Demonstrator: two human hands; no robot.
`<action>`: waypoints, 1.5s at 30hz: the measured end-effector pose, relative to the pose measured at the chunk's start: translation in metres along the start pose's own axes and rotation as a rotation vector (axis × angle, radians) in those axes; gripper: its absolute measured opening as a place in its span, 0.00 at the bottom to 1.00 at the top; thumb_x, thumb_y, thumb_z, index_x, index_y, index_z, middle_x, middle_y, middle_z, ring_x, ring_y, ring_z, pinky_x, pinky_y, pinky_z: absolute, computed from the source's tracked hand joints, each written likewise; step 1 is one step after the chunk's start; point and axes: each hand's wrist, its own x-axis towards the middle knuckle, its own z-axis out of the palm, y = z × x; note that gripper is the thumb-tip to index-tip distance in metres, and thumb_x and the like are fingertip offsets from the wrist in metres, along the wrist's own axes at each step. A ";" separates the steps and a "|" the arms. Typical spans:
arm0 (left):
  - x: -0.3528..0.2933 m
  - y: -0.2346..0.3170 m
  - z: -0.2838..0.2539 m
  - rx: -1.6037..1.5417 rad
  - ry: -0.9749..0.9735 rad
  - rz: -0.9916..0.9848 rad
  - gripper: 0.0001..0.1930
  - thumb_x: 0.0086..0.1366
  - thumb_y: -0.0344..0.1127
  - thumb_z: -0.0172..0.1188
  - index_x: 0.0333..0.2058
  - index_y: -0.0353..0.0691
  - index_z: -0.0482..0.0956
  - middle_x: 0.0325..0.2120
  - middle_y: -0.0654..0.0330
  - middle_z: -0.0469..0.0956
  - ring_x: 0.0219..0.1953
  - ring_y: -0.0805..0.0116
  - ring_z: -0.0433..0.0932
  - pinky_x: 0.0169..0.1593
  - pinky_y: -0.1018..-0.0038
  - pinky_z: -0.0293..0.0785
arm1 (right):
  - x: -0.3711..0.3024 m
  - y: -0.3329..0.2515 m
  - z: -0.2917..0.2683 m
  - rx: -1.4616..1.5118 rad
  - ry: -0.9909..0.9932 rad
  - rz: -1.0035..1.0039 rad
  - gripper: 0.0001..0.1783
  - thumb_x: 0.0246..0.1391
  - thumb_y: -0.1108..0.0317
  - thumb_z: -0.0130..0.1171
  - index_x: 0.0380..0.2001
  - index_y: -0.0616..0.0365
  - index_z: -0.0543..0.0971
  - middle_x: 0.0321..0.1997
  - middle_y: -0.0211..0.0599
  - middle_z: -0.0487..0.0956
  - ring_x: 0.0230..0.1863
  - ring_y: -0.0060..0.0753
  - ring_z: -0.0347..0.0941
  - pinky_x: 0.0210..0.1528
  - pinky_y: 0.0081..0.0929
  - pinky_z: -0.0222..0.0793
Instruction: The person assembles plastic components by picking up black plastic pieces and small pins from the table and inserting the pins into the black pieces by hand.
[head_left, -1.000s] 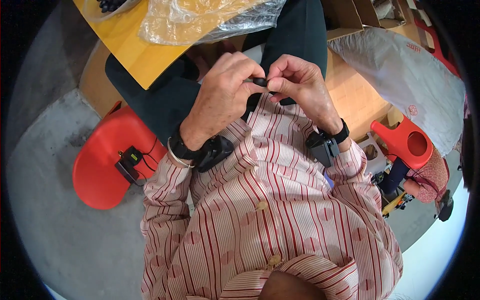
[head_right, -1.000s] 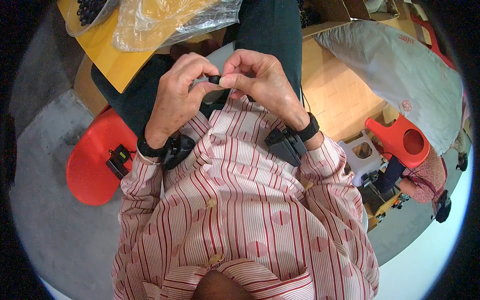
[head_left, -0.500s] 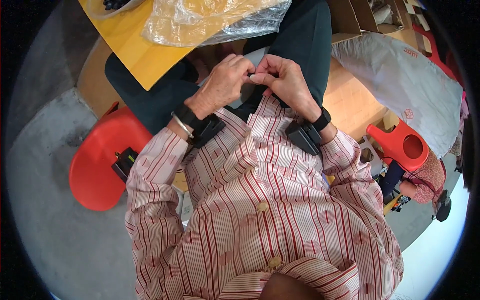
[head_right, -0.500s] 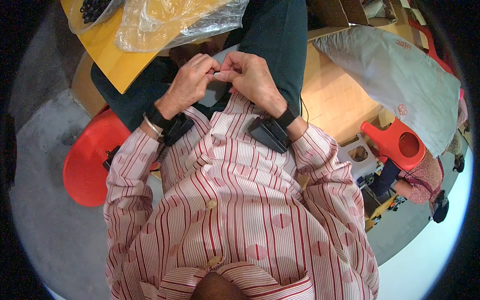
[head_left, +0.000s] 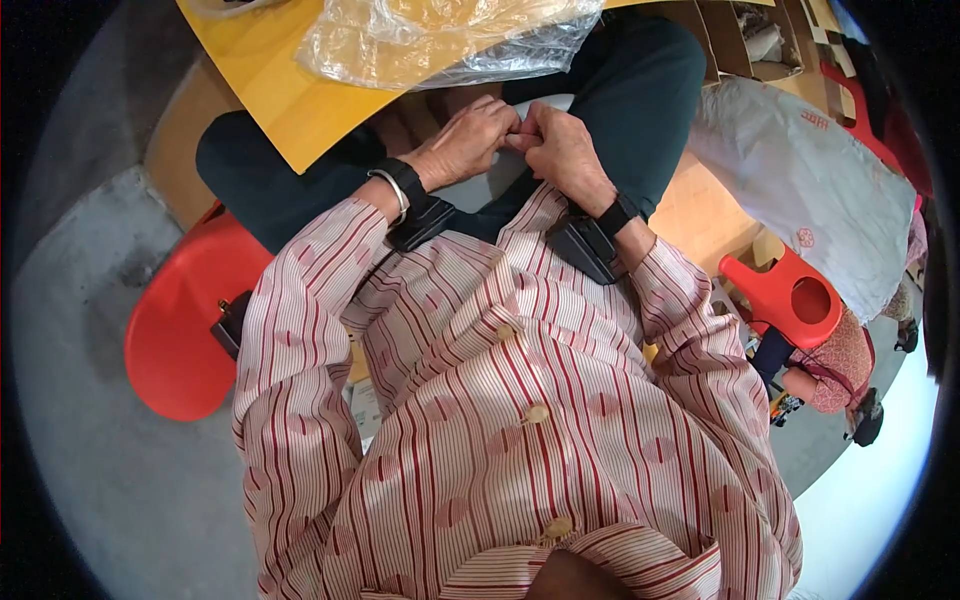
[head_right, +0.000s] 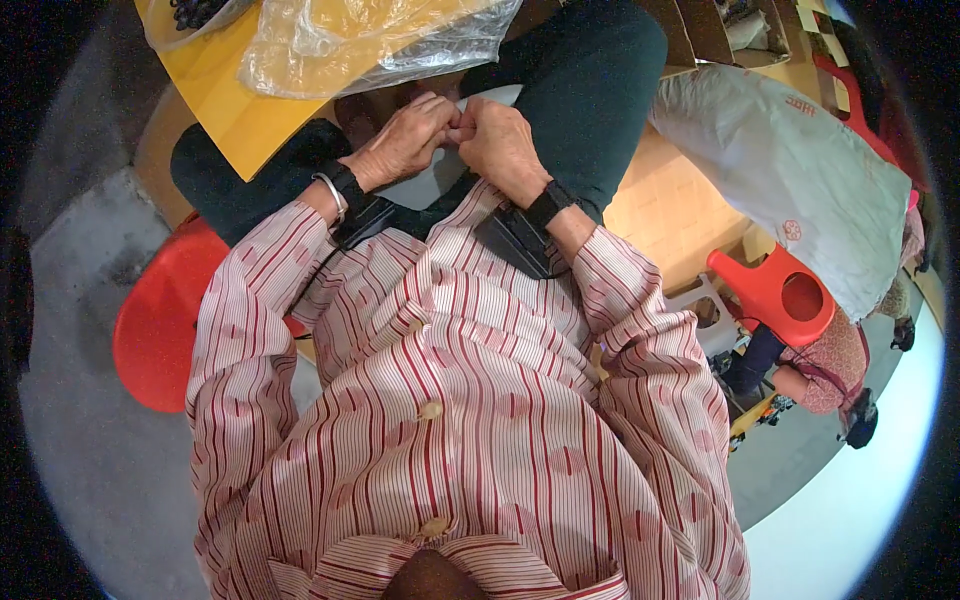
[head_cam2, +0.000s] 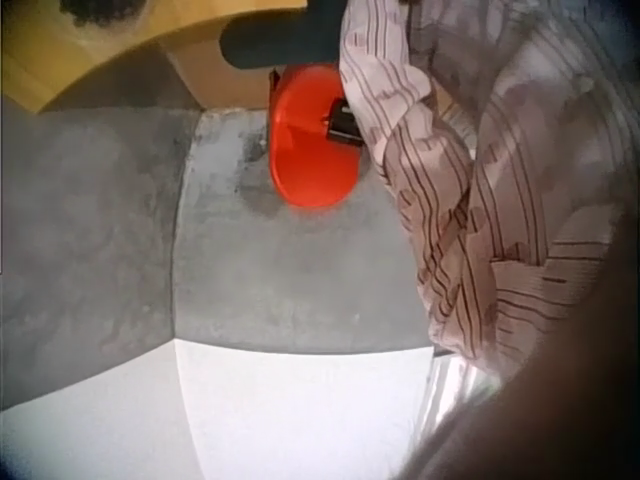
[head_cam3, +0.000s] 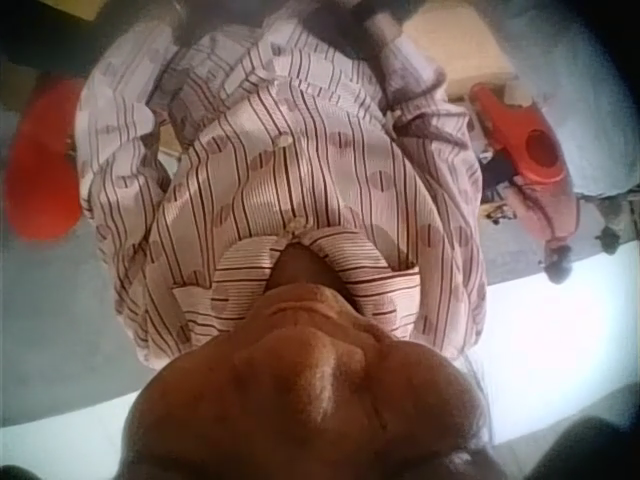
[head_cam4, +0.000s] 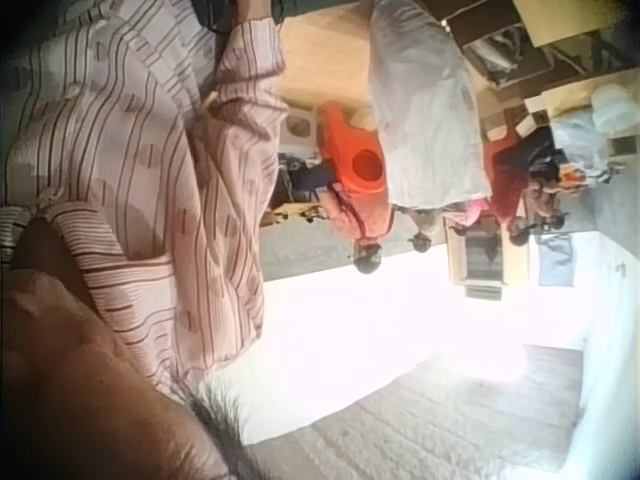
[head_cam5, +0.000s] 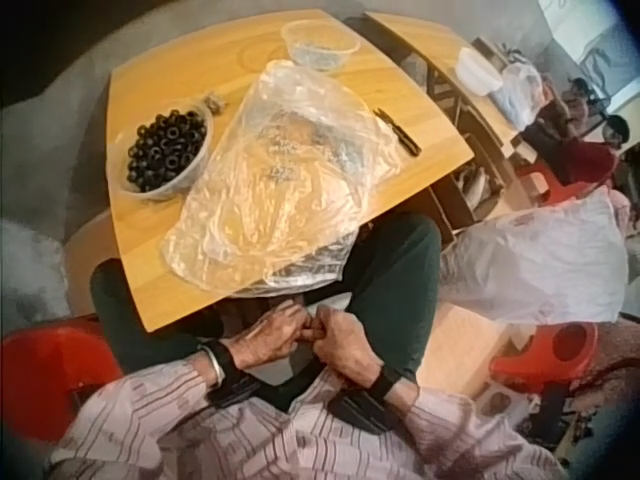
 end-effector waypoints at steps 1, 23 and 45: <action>-0.001 -0.001 0.001 -0.005 0.002 -0.002 0.10 0.49 0.21 0.56 0.31 0.35 0.68 0.30 0.52 0.71 0.38 0.52 0.70 0.43 0.63 0.69 | 0.000 -0.001 0.000 -0.017 -0.003 0.004 0.12 0.47 0.69 0.64 0.23 0.63 0.71 0.19 0.44 0.73 0.20 0.34 0.71 0.25 0.30 0.68; -0.004 -0.012 0.008 -0.113 0.065 0.040 0.07 0.50 0.23 0.56 0.30 0.34 0.72 0.28 0.55 0.71 0.35 0.56 0.70 0.41 0.67 0.70 | 0.000 0.012 0.015 -0.075 0.036 0.045 0.12 0.47 0.67 0.65 0.25 0.65 0.74 0.19 0.44 0.77 0.15 0.31 0.73 0.18 0.27 0.69; -0.003 -0.011 0.016 -0.182 0.145 0.046 0.06 0.47 0.25 0.59 0.27 0.36 0.77 0.26 0.59 0.73 0.34 0.59 0.71 0.39 0.69 0.70 | 0.004 0.014 0.008 -0.130 -0.035 0.149 0.17 0.42 0.64 0.68 0.31 0.65 0.76 0.29 0.52 0.79 0.37 0.52 0.77 0.38 0.40 0.72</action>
